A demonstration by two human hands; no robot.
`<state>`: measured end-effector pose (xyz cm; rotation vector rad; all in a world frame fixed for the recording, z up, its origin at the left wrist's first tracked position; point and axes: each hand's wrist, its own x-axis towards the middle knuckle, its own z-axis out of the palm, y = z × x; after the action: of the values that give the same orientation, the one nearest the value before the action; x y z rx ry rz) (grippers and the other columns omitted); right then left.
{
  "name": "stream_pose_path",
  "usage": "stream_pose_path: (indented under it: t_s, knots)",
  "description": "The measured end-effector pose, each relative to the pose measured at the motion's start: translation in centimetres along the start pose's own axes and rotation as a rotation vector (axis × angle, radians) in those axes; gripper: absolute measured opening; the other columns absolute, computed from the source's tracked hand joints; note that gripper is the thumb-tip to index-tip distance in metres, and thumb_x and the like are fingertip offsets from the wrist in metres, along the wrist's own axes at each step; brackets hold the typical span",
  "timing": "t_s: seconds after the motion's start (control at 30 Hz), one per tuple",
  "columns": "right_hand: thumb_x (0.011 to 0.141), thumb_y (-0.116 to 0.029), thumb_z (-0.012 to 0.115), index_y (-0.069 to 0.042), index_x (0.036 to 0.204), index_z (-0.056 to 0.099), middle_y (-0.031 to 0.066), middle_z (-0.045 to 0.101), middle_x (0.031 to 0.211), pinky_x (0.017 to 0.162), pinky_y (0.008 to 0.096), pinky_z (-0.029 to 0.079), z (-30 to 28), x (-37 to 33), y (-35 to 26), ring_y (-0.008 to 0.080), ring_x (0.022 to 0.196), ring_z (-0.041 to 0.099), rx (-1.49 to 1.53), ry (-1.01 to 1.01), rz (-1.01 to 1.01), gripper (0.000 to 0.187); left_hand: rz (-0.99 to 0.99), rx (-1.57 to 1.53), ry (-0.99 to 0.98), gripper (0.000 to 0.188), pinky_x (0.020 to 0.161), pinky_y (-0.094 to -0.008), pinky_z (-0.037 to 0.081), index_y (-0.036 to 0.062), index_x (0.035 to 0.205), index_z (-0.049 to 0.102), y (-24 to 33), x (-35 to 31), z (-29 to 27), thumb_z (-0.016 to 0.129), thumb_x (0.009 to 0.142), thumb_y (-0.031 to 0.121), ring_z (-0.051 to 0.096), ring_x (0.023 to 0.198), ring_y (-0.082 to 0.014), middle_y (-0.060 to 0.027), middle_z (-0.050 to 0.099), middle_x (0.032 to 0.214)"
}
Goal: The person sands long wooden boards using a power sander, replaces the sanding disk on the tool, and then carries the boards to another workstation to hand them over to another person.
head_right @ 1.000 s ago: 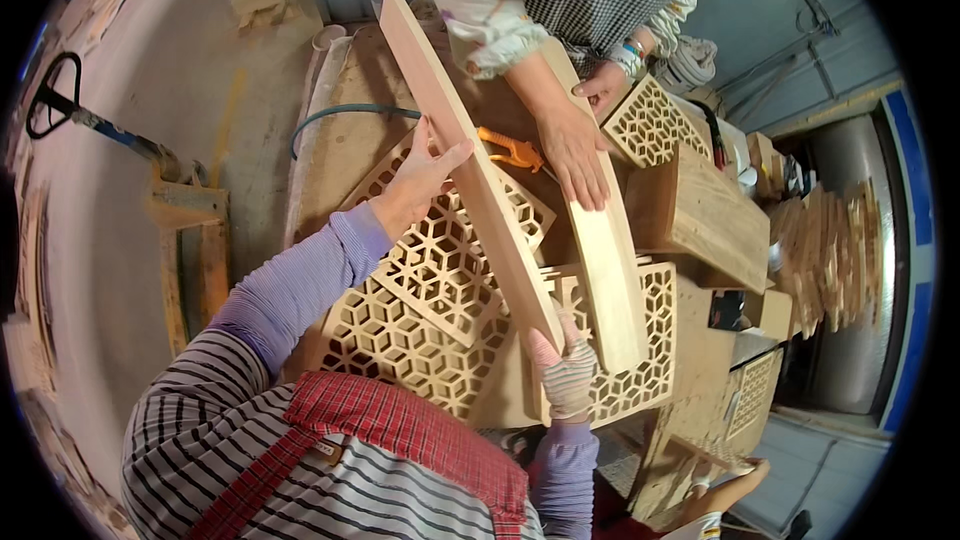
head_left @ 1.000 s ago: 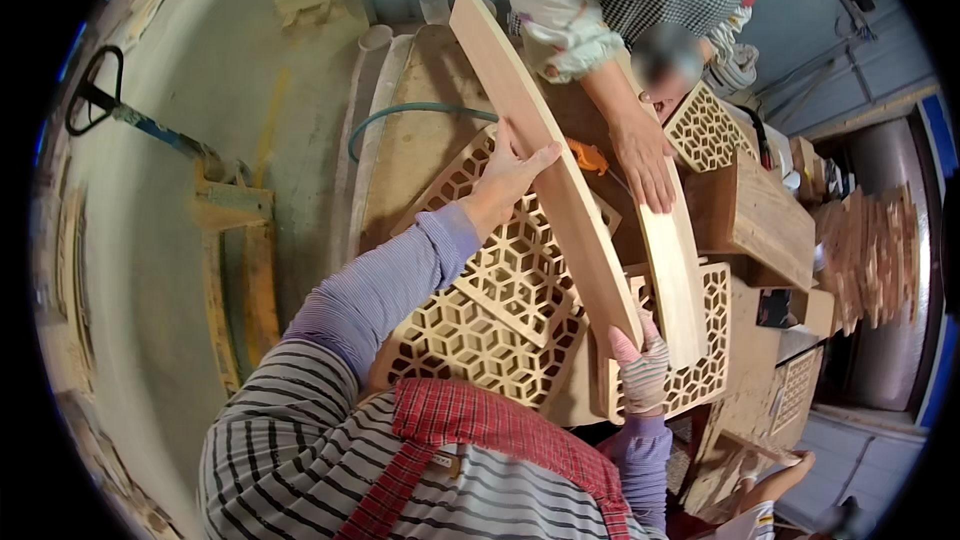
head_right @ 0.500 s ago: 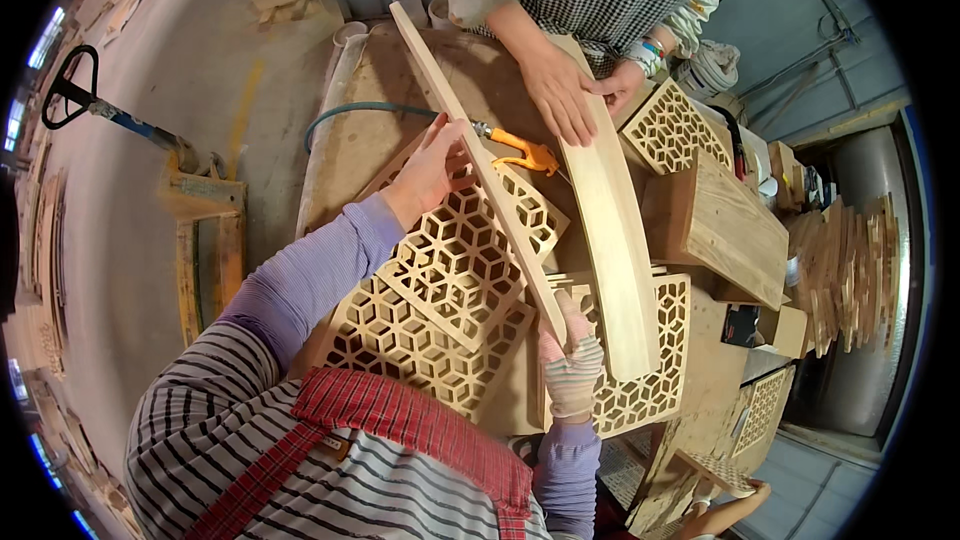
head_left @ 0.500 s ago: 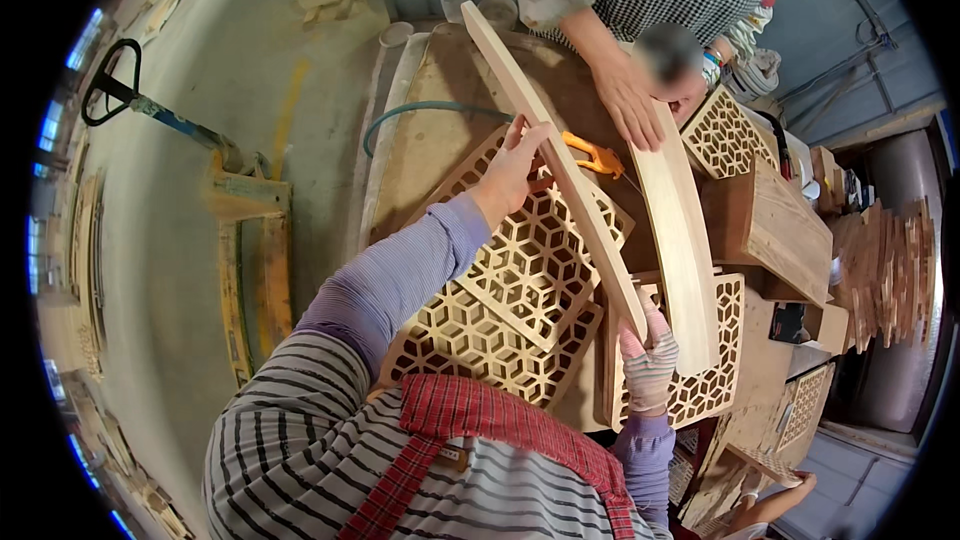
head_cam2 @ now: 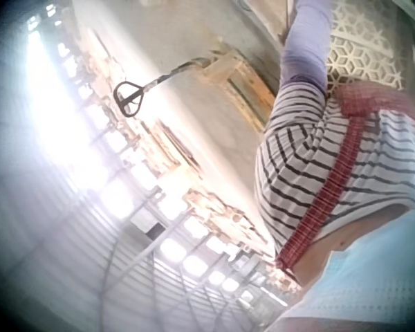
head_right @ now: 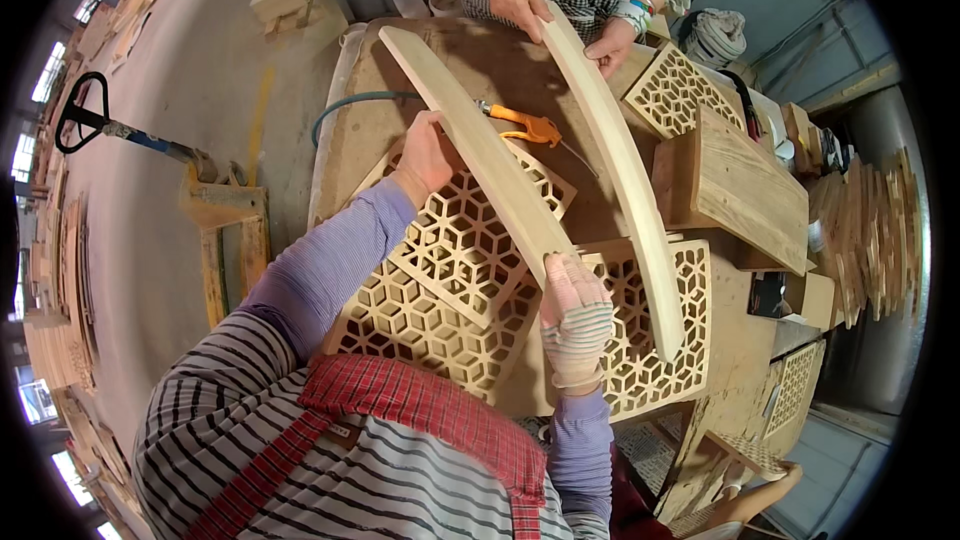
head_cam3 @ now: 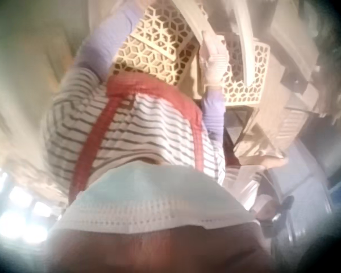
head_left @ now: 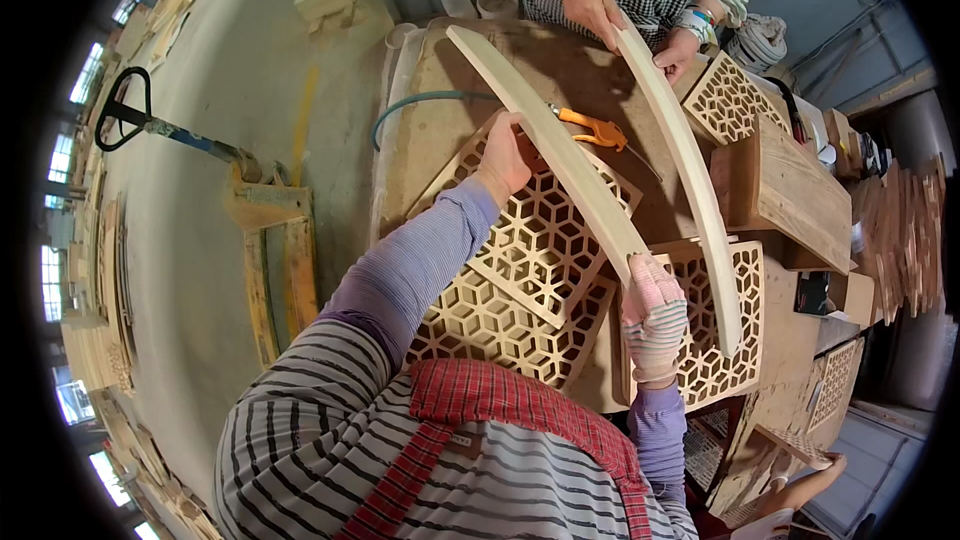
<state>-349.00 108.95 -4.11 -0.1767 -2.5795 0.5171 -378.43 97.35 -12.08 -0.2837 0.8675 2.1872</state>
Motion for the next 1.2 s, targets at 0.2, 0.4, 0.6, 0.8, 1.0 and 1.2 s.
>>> stream_pose_path:
  t_s: [0.2,0.4,0.6,0.8,1.0,1.2]
  knots:
    - [0.08,0.004,0.059,0.0,0.113,0.065,0.0171,0.067,0.114,0.097,0.0456,0.05,0.6,-0.6,0.2,0.0359,0.111,0.064,-0.062,0.001,0.012,0.035,-0.072,0.238,-0.02,0.034,0.084,-0.0347,0.058,0.0069,0.128,0.056,-2.4,-6.6,2.8,0.048,0.103,0.028,0.068,0.105,-0.0204,-0.0095,0.068,0.119]
    - [0.082,0.0,0.063,-0.003,0.125,0.063,0.0148,0.066,0.12,0.097,0.0451,0.046,2.9,-3.4,0.8,0.0329,0.115,0.061,-0.054,-0.037,0.052,0.043,-0.479,0.519,-0.224,0.04,0.065,-0.0262,0.049,-0.0021,0.14,0.048,-8.0,-17.2,-3.7,0.048,0.103,0.013,0.057,0.075,-0.0112,-0.003,0.061,0.089]
    - [0.076,0.001,0.063,-0.007,0.128,0.063,0.0155,0.064,0.124,0.1,0.0461,0.047,3.6,-3.9,0.8,0.0348,0.117,0.06,-0.052,-0.006,-0.004,0.053,-0.495,0.816,-0.18,0.038,0.049,-0.0205,0.038,-0.0021,0.134,0.054,-9.3,-22.0,-8.8,0.045,0.101,0.015,0.039,0.055,-0.0053,0.0062,0.043,0.067]
    - [0.068,0.0,0.067,-0.011,0.127,0.064,0.0148,0.065,0.123,0.102,0.0466,0.047,3.6,-4.7,0.5,0.0356,0.117,0.06,-0.07,0.013,0.039,0.06,-0.494,0.93,-0.129,0.038,0.053,-0.0184,0.043,0.0022,0.136,0.056,-8.6,-22.4,-8.4,0.05,0.099,0.013,0.043,0.061,-0.0066,0.0041,0.05,0.082]
    - [0.069,-0.001,0.069,-0.013,0.129,0.063,0.0124,0.066,0.126,0.101,0.0449,0.049,3.7,-4.4,0.8,0.033,0.116,0.062,-0.052,-0.055,0.119,0.061,-0.468,0.738,-0.14,0.036,0.05,-0.021,0.036,-0.0041,0.133,0.051,-9.4,-22.3,-8.8,0.046,0.099,0.006,0.041,0.058,-0.0054,0.0037,0.046,0.074]
    - [0.065,-0.002,0.073,-0.01,0.124,0.064,0.0128,0.066,0.123,0.103,0.0419,0.048,3.0,-4.1,0.4,0.0315,0.116,0.061,-0.022,-0.09,0.15,0.06,-0.441,0.833,-0.194,0.032,0.054,-0.0215,0.045,-0.0009,0.128,0.057,-9.3,-22.6,-9.0,0.049,0.1,0.013,0.047,0.06,-0.0054,0.0041,0.05,0.079]
